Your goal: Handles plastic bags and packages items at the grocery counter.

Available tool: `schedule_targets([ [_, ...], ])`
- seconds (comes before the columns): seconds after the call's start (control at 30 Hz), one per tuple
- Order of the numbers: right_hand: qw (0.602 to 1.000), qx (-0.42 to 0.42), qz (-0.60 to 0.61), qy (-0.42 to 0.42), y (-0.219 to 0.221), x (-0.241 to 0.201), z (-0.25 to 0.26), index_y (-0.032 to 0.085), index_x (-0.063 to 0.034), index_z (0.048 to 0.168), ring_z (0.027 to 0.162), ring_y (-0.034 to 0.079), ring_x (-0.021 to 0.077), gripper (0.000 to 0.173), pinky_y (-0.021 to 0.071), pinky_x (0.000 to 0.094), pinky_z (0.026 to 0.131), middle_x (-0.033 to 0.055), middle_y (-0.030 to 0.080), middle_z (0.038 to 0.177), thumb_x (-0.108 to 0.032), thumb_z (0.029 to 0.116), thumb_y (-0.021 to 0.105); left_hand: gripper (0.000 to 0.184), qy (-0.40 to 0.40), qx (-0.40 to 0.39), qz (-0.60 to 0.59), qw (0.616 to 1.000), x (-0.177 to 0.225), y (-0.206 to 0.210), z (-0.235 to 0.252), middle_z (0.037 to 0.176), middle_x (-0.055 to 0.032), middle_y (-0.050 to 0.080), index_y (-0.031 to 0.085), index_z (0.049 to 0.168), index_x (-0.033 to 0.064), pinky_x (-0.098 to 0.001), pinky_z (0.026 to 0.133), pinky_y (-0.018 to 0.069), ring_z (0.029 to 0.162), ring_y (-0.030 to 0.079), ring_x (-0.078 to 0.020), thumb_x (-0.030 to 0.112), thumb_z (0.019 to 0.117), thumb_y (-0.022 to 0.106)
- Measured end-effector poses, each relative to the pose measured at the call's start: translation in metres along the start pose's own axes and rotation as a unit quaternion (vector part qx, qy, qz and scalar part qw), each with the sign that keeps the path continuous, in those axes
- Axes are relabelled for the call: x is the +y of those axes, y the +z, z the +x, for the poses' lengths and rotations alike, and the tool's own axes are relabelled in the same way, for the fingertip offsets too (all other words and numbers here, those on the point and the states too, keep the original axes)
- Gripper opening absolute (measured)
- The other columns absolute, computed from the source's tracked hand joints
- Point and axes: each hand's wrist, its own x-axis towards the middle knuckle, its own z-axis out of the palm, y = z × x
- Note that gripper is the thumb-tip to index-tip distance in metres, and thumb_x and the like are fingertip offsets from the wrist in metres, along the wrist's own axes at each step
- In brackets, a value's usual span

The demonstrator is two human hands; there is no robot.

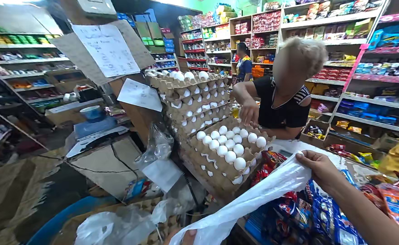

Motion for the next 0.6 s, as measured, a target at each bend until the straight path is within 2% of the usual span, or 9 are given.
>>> schedule_targets([
  [0.1,1.0,0.015,0.013,0.005,-0.001,0.0,0.001,0.065,-0.0057,0.097,0.07,0.067,0.0124,0.021,0.059,0.0344,0.067,0.0048,0.068,0.081,-0.026,0.1023,0.062,0.035,-0.015,-0.01,-0.001,1.0,0.005,0.006,-0.005,0.07,0.0157,0.073,0.071,0.075,0.0167,-0.015,0.069,0.0584,0.068,0.068,0.0066,-0.017,0.0798,0.064],
  [0.17,0.999,0.023,0.024,0.018,0.003,-0.006,-0.002,0.063,-0.0057,0.114,0.075,0.07,0.0164,0.02,0.061,0.0386,0.07,0.0078,0.071,0.088,-0.022,0.1023,0.062,0.037,-0.021,-0.038,-0.005,0.999,0.011,0.011,-0.009,0.073,0.0176,0.073,0.073,0.076,0.0195,-0.0138,0.071,0.0581,0.07,0.068,0.0083,-0.016,0.081,0.066],
  [0.27,0.994,0.037,-0.079,-0.061,0.007,0.001,-0.006,0.049,-0.0183,0.145,0.097,0.073,0.0187,0.05,0.0628,0.0425,0.082,0.0059,0.071,0.116,-0.023,0.0989,0.068,0.025,-0.007,-0.111,0.027,0.993,-0.001,0.004,-0.01,0.082,0.016,0.075,0.075,0.082,0.0128,-0.0152,0.078,0.0579,0.08,0.069,0.0073,-0.011,0.0837,0.067],
  [0.3,0.976,0.036,-0.174,-0.128,0.007,0.008,-0.009,0.045,-0.0204,0.151,0.116,0.066,0.0168,0.06,0.0588,0.0408,0.094,0.0035,0.062,0.136,-0.032,0.097,0.069,0.016,0.009,-0.147,0.05,0.988,-0.009,-0.002,-0.01,0.089,0.0125,0.074,0.076,0.087,0.0058,-0.0168,0.084,0.0566,0.088,0.067,0.0056,-0.008,0.0837,0.067],
  [0.33,0.946,0.035,-0.255,-0.199,0.012,0.013,-0.018,0.045,-0.0195,0.153,0.133,0.055,0.0214,0.069,0.0509,0.0438,0.106,0.0084,0.05,0.152,-0.042,0.0933,0.072,0.014,0.013,-0.172,0.065,0.983,-0.014,-0.003,-0.012,0.093,0.0098,0.074,0.076,0.089,0.0028,-0.0184,0.087,0.0564,0.092,0.067,0.0039,-0.006,0.083,0.068],
  [0.4,0.893,-0.003,-0.328,-0.308,0.047,0.008,-0.055,0.05,-0.0179,0.151,0.145,0.04,0.0342,0.088,0.0394,0.0555,0.116,0.0177,0.037,0.16,-0.057,0.0782,0.081,0.013,-0.004,-0.203,0.079,0.976,-0.02,0.003,-0.021,0.091,0.0046,0.074,0.075,0.088,-0.0022,-0.0203,0.086,0.0565,0.091,0.067,0.0015,-0.009,0.0787,0.069],
  [0.47,0.848,-0.083,-0.386,-0.352,0.092,0.013,-0.101,0.053,-0.0314,0.148,0.152,0.027,0.0386,0.096,0.0254,0.0729,0.117,0.0084,0.037,0.163,-0.074,0.0659,0.08,0.008,-0.018,-0.227,0.081,0.97,-0.024,0.014,-0.031,0.085,0.002,0.073,0.073,0.084,-0.005,-0.0197,0.082,0.0567,0.084,0.067,0.0014,-0.008,0.0764,0.074],
  [0.53,0.818,-0.172,-0.424,-0.349,0.117,0.026,-0.13,0.056,-0.0426,0.142,0.156,0.02,0.0357,0.075,0.0124,0.0839,0.113,-0.0054,0.041,0.162,-0.066,0.0743,0.079,0.011,-0.024,-0.24,0.078,0.967,-0.027,0.022,-0.039,0.076,0.0023,0.071,0.072,0.077,-0.0034,-0.0195,0.074,0.0572,0.074,0.067,0.001,-0.004,0.0725,0.081],
  [0.6,0.815,-0.219,-0.414,-0.341,0.122,0.038,-0.132,0.069,-0.0393,0.123,0.146,0.042,0.0209,0.036,0.0169,0.0778,0.116,-0.016,0.063,0.138,-0.047,0.0884,0.075,0.019,-0.048,-0.215,0.073,0.973,-0.023,0.029,-0.042,0.067,0.0041,0.067,0.067,0.072,0.0006,-0.0194,0.065,0.0551,0.064,0.064,0.0,-0.006,0.068,0.084],
])
